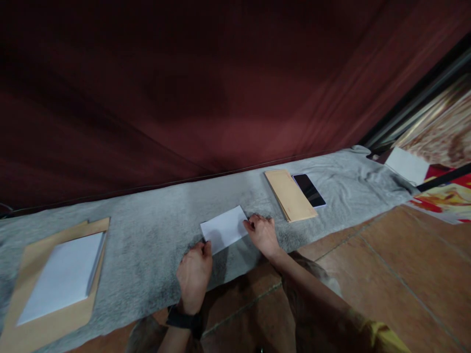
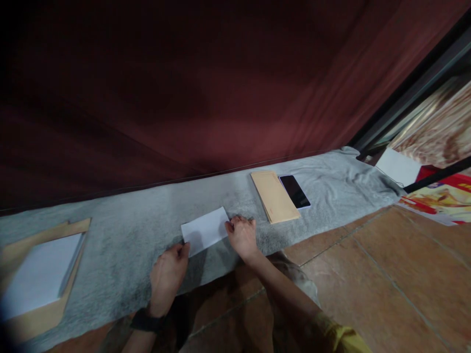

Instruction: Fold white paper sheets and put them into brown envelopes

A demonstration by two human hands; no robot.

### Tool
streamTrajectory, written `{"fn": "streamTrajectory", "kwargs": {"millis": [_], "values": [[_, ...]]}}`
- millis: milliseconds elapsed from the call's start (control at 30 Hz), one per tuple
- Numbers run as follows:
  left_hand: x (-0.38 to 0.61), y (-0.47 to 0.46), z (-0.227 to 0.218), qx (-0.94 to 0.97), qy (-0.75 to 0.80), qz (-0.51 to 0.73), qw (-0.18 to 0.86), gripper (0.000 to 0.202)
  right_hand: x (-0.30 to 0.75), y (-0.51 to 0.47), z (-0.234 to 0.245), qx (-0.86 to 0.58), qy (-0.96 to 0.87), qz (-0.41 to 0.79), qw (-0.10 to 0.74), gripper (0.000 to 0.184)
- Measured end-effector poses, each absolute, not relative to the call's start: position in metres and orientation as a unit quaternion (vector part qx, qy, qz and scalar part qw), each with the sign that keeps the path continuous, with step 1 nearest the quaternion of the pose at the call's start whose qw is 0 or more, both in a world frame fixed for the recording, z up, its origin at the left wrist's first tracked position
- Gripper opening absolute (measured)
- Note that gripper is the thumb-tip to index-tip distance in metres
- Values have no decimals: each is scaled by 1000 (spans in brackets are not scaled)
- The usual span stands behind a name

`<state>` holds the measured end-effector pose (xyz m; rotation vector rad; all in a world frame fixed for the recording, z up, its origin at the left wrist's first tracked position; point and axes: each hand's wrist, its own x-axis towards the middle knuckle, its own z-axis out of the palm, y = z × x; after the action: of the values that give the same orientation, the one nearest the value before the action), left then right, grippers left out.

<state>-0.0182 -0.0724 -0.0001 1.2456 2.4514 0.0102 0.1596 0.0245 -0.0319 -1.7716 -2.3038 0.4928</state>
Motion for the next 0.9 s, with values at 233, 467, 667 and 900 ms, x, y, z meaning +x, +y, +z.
{"fn": "streamTrajectory", "kwargs": {"millis": [233, 467, 667, 900], "values": [[-18, -72, -1, 446, 874, 1, 191, 43, 159, 24, -29, -598, -779, 159, 96, 24], [-19, -72, -5, 449, 875, 6, 179, 44, 159, 24, -30, -596, -781, 164, 91, 23], [-19, -71, -3, 451, 873, 7, 188, 42, 159, 25, -32, -595, -783, 159, 87, 25], [-19, -70, -3, 447, 876, 9, 182, 42, 160, 25, -32, -597, -784, 152, 76, 24]]}}
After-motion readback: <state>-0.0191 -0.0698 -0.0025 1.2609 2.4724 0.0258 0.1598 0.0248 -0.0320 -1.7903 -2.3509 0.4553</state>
